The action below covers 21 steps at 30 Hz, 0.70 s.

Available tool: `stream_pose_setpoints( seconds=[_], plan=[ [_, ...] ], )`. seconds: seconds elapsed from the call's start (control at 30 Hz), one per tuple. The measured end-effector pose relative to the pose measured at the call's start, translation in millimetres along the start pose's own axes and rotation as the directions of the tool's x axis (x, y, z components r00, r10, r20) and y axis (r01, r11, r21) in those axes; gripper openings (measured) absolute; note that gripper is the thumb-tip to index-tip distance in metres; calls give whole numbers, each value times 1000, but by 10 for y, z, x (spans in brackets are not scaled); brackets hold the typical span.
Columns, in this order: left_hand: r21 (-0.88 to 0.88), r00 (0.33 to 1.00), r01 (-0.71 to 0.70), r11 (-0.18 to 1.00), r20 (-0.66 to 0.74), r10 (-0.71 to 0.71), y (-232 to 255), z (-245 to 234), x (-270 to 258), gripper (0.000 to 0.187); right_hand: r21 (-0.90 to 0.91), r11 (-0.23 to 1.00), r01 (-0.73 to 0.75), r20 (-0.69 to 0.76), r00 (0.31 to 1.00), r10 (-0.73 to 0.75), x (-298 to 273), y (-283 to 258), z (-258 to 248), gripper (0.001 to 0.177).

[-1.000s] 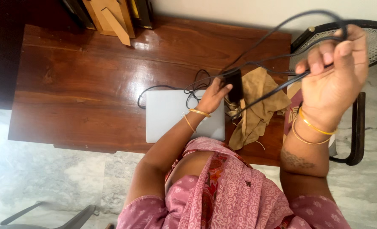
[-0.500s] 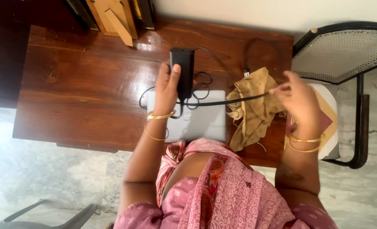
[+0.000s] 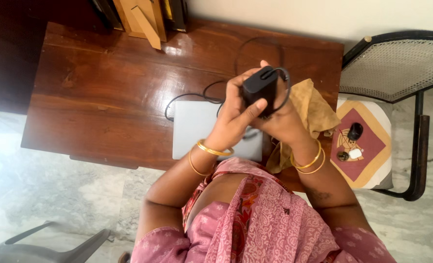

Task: The person clears a laptop and its charger from a desk, wipes the wooden desk surface with a cloth, and then individually cleans and arranges several picture frames.

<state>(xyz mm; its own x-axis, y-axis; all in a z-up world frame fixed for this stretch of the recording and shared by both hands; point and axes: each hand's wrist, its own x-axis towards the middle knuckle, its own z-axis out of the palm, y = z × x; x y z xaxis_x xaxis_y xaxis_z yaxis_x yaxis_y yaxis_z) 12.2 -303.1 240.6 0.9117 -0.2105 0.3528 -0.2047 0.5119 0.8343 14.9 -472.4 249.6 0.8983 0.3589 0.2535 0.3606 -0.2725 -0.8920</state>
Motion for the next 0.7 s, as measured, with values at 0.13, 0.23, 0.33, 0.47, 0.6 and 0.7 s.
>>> stream_pose_setpoints(
  seconds=[0.13, 0.23, 0.33, 0.47, 0.6, 0.7],
  plan=[
    [-3, 963, 185, 983, 199, -181, 265, -343, 86, 46, 91, 995, 50, -106, 994, -41, -63, -64, -269, 88],
    [519, 991, -135, 844, 91, 103, 331, -594, 161, 79, 454, 874, 171, -130, 984, -125, -58, -359, -615, 75],
    [603, 955, -235, 762, 290, 65, -284, -484, 331, 111, 687, 676, 268, -191, 963, -189, 11, -670, -904, 70],
    [833, 915, 65, 550, 170, -366, -1349, -354, 14, 88, 701, 620, 353, -263, 935, -236, -121, -759, -1176, 67],
    [967, 945, 156, 203, -87, -315, -2127, -771, -390, 32, 644, 665, 378, -364, 916, -169, -433, -486, -1468, 63],
    [969, 982, 189, 156, -188, -25, -2097, -1366, -556, 38, 568, 739, 363, -451, 888, -90, -669, -240, -1670, 61]
  ],
)
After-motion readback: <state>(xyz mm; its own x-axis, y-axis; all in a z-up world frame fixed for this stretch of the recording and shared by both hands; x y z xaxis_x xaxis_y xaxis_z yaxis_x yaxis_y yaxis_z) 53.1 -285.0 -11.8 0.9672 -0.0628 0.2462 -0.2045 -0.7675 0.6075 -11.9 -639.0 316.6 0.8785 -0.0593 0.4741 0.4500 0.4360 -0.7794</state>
